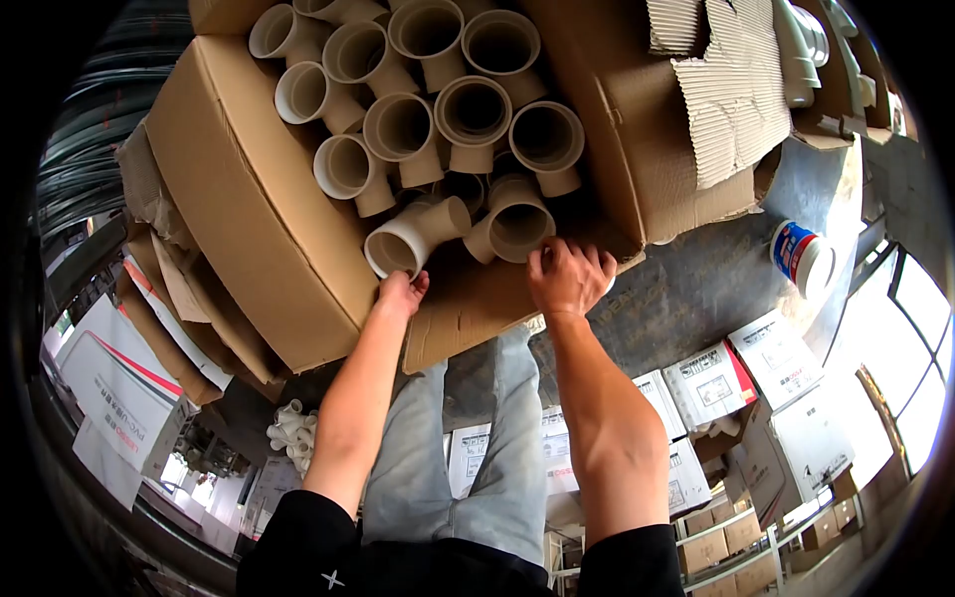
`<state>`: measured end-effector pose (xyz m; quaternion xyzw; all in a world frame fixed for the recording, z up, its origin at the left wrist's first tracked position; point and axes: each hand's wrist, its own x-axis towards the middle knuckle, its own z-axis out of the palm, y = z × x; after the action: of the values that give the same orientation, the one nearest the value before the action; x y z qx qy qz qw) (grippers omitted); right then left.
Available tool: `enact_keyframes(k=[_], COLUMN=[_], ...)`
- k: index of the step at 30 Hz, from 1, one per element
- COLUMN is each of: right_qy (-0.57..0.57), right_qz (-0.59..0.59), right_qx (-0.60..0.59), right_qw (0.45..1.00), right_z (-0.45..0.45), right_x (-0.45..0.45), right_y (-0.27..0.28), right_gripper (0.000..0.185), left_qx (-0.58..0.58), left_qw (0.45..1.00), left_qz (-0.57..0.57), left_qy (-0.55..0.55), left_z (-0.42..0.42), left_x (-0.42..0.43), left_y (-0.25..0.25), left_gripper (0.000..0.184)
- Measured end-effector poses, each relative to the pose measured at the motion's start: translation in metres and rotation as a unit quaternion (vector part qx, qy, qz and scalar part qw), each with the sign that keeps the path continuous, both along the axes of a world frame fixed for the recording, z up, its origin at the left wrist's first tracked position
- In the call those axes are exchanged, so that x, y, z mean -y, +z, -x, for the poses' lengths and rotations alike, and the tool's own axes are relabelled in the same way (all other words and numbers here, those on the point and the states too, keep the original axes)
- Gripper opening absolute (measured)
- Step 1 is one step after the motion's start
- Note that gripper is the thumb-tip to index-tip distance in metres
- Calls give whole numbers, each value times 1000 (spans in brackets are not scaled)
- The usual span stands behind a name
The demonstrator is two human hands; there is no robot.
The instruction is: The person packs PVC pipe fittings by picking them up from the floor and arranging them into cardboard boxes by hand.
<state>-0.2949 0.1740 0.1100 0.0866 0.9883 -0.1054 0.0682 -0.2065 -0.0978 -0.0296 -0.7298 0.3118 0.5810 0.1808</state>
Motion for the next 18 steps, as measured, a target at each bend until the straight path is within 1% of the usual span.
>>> enact_keyframes(k=[2, 6, 8, 9, 12, 16, 18], right_qy=[-1, -1, 1, 1, -2, -5, -8], right_qz=[-2, 3, 0, 0, 4, 16, 16], right_qx=[-8, -13, -23, -22, -18, -21, -18], right_qw=[1000, 1000, 1000, 1000, 1000, 1000, 1000], right_z=[2, 2, 1, 2, 0, 0, 0], right_x=[0, -1, -1, -1, -2, -2, -2], right_y=[0, 0, -1, -1, 1, -2, -2], right_gripper=[16, 15, 15, 15, 15, 15, 15], left_qx=[-6, -7, -14, -13, -10, -19, -63], left_qw=[999, 997, 991, 991, 989, 989, 981], left_qz=[17, 16, 37, 37, 93, 111, 144], left_qy=[-36, -69, -132, -131, -112, -95, -117], left_z=[13, 24, 32, 32, 33, 31, 26], left_x=[7, 13, 10, 11, 11, 6, 2], left_y=[7, 10, 19, 17, 16, 23, 26], left_gripper=[25, 25, 22, 22, 24, 24, 24])
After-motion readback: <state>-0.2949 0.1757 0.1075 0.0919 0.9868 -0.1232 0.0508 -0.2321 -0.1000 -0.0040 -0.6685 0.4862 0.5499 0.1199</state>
